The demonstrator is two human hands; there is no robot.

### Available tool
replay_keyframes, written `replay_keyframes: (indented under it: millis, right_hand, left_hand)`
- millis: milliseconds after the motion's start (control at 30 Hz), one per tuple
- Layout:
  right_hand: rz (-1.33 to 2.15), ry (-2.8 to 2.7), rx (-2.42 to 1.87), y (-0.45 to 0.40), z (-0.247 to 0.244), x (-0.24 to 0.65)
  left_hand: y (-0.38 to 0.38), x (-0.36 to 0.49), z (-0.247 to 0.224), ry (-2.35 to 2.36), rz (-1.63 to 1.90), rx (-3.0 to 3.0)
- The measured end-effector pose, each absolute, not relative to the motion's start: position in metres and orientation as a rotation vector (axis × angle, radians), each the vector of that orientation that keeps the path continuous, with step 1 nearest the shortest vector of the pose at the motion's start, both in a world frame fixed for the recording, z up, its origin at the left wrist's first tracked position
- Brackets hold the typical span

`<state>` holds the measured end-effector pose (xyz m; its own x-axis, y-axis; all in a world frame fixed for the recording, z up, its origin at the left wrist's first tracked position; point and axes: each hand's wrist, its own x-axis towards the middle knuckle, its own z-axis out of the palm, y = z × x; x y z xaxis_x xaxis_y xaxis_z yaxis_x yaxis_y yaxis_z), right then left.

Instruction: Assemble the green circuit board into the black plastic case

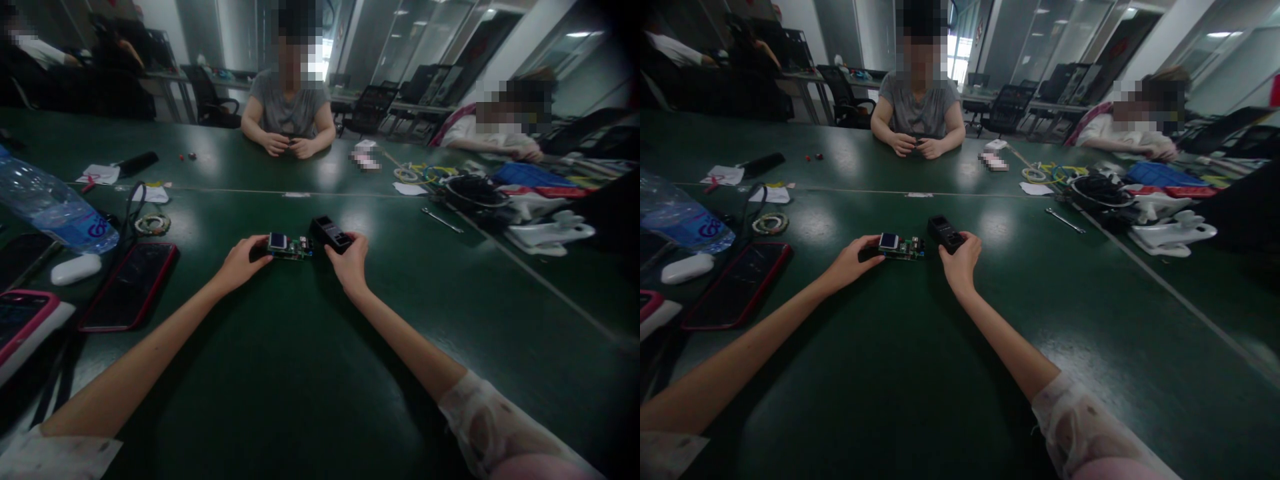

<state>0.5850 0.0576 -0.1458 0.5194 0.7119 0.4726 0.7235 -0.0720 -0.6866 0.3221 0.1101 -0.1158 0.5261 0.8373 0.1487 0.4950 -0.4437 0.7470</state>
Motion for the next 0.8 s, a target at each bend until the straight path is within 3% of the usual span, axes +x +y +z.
replay_keyframes:
  millis: [500,800]
  right_hand:
    - [0.003,-1.196,-1.71,0.061,-0.15,0.588]
    - [0.121,-1.377,-1.368,0.048,-0.13,0.567]
  left_hand:
    - [0.113,0.322,-0.12,1.085,0.678,2.148]
    - [0.111,0.322,-0.12,1.082,0.7,2.154]
